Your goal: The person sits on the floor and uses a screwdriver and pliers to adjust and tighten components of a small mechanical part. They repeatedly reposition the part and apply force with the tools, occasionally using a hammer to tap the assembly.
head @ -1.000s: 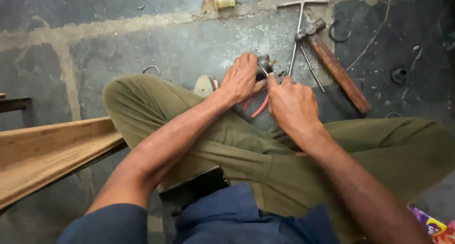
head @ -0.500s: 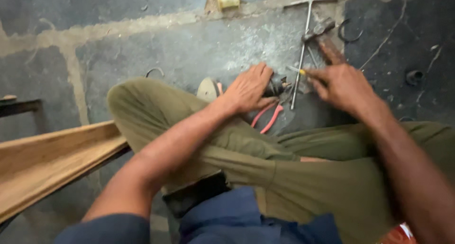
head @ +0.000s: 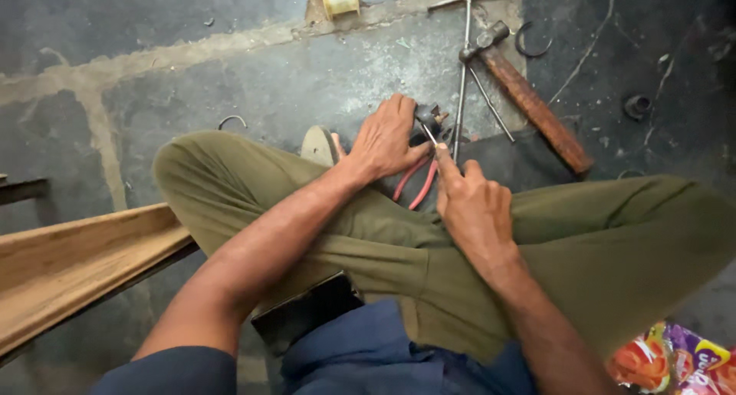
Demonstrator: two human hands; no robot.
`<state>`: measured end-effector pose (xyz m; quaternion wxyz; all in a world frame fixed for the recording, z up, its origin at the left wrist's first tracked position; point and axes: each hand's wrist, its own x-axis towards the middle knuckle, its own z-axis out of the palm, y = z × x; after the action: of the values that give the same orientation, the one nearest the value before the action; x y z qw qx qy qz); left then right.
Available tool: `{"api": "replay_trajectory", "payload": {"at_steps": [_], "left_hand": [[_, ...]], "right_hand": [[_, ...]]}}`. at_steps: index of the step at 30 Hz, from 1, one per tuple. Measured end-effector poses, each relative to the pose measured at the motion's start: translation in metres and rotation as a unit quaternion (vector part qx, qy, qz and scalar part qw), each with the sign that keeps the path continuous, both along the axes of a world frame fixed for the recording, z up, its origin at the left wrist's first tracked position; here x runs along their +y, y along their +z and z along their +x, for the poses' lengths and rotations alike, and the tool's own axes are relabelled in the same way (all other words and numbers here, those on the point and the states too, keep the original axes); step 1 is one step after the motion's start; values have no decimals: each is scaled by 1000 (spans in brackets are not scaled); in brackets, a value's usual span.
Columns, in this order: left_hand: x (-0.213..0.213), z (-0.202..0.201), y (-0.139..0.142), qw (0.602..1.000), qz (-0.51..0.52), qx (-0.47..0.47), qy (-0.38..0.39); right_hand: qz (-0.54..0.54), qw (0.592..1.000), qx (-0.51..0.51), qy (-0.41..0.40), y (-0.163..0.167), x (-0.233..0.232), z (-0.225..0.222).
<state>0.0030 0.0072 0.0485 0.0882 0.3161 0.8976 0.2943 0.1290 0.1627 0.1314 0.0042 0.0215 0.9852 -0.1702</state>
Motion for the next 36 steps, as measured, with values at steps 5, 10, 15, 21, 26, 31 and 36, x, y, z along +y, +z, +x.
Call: {"api": "replay_trajectory", "payload": {"at_steps": [5, 10, 15, 21, 26, 31, 36], "left_hand": [[-1, 2, -3, 1000, -11, -7, 10], [0, 0, -4, 1000, -20, 10, -4], [2, -1, -1, 1000, -26, -1, -1], [-1, -2, -4, 1000, -21, -2, 6], [-1, -6, -4, 1000, -23, 5, -18], [-3, -9, -1, 999, -34, 2, -41], [-5, -7, -3, 998, -36, 4, -46]], "right_hand": [[72, 997, -32, 27, 2, -15, -6], [137, 984, -80, 83, 12, -11, -29], [95, 986, -70, 118, 25, 3, -31], [75, 993, -64, 72, 12, -4, -15], [109, 984, -93, 103, 11, 9, -30], [-52, 989, -49, 130, 27, 33, -56], [175, 976, -43, 123, 11, 2, -33]]}}
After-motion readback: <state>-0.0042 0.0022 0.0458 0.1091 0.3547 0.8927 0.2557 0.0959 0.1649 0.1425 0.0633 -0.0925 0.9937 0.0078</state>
